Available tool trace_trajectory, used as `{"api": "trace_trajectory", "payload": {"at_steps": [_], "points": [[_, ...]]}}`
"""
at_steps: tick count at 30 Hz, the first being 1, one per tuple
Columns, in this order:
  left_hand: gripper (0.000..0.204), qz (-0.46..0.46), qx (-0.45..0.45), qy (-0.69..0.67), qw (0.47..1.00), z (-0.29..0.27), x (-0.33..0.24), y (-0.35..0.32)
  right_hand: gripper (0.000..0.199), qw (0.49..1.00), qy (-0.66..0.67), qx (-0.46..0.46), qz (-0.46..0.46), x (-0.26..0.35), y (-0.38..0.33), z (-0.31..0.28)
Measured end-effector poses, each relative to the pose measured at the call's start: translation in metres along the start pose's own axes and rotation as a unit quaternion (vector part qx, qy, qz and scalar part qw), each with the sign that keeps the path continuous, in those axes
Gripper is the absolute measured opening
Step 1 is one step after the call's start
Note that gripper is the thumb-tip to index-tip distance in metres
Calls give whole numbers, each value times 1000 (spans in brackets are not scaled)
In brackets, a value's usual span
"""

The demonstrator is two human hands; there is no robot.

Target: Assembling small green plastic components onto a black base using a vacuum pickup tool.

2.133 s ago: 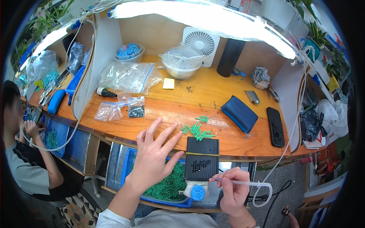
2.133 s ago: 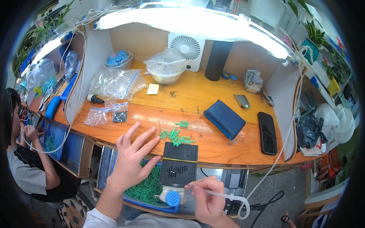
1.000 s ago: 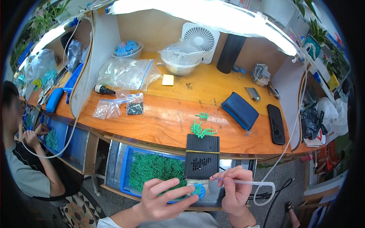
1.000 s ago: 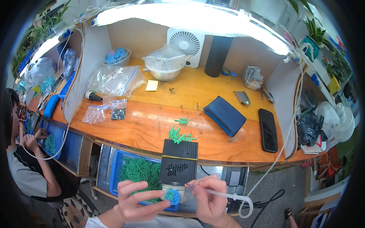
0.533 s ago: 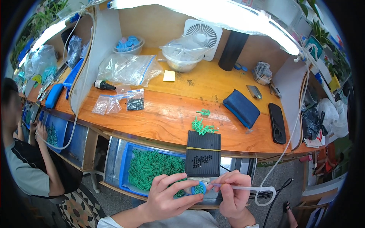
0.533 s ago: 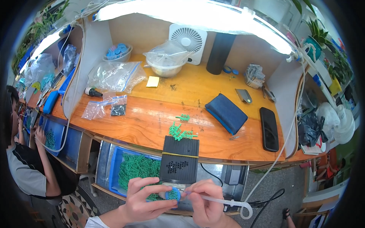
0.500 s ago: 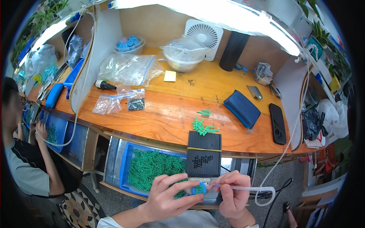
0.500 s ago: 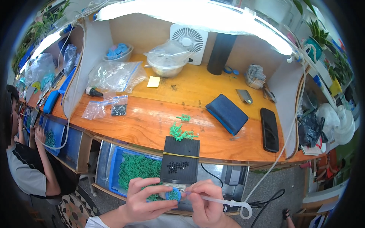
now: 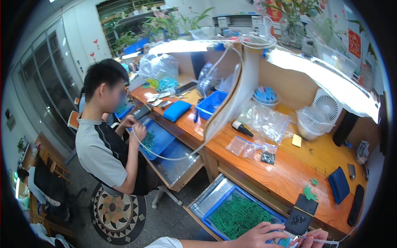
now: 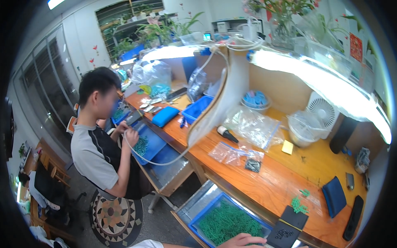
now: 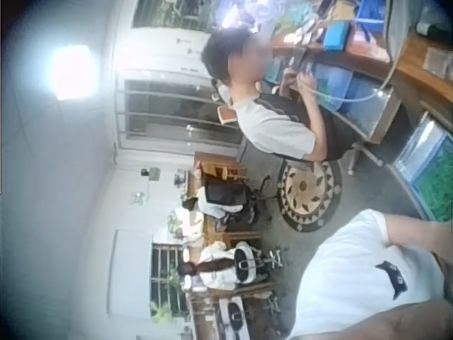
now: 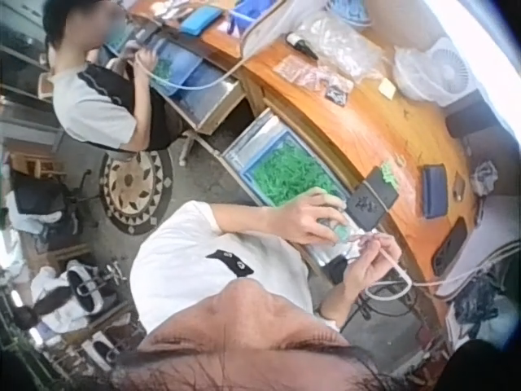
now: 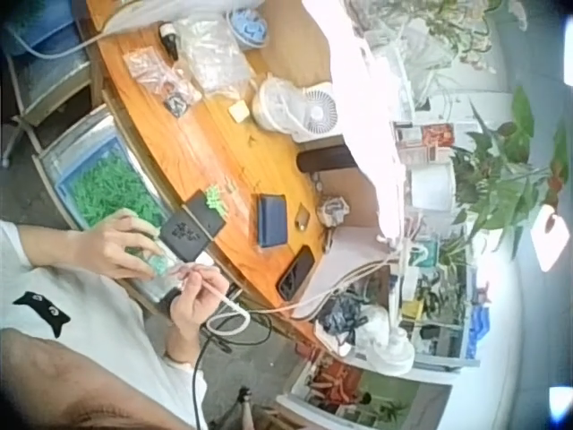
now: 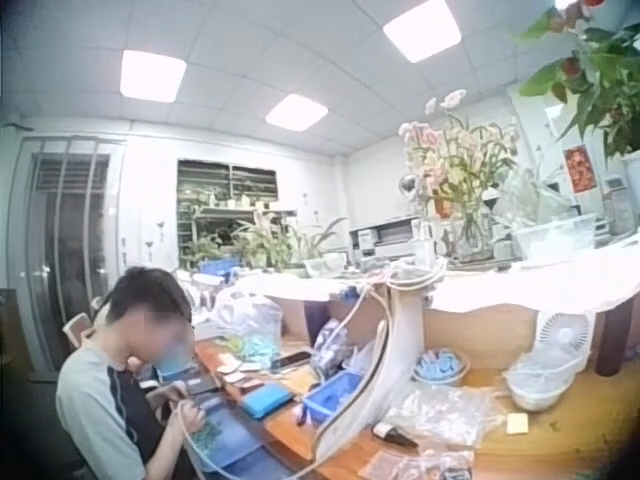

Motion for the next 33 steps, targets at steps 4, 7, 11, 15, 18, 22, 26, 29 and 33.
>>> {"api": "trace_trajectory", "payload": {"at_steps": [4,7,11,15,18,22,26,29,33], "points": [[11,11,-10,-10,1000,-4,-1,-1,7,1000,-3,-5,15,8,6,1],[10,19,-10,-22,1000,-2,0,3,8,997,32,4,65,5,11,-12],[10,20,-20,-27,999,-5,3,3,13,987,35,44,154,13,18,-21],[11,17,-34,-20,999,-7,4,1,13,979,15,56,196,9,15,-32],[11,18,-43,-19,999,-7,4,1,13,977,121,44,172,7,9,-33],[11,18,-50,-16,998,-6,2,-1,13,958,223,21,180,3,2,-30],[11,9,-50,-20,998,-1,-1,-6,15,951,226,-29,207,15,8,-13],[12,-1,-46,-31,998,7,-3,-7,21,973,179,17,147,8,4,-17],[14,0,-17,-41,999,7,-5,0,20,991,76,-9,107,13,-2,-9]]}}
Point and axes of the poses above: each hand's wrist, its own y-axis towards the middle knuckle, its own z-axis out of the palm, x = y × z, the point moved 2 cm from there along y, towards the middle knuckle, and after that the axes turned 13 degrees about -z, right-handed, at the moved point
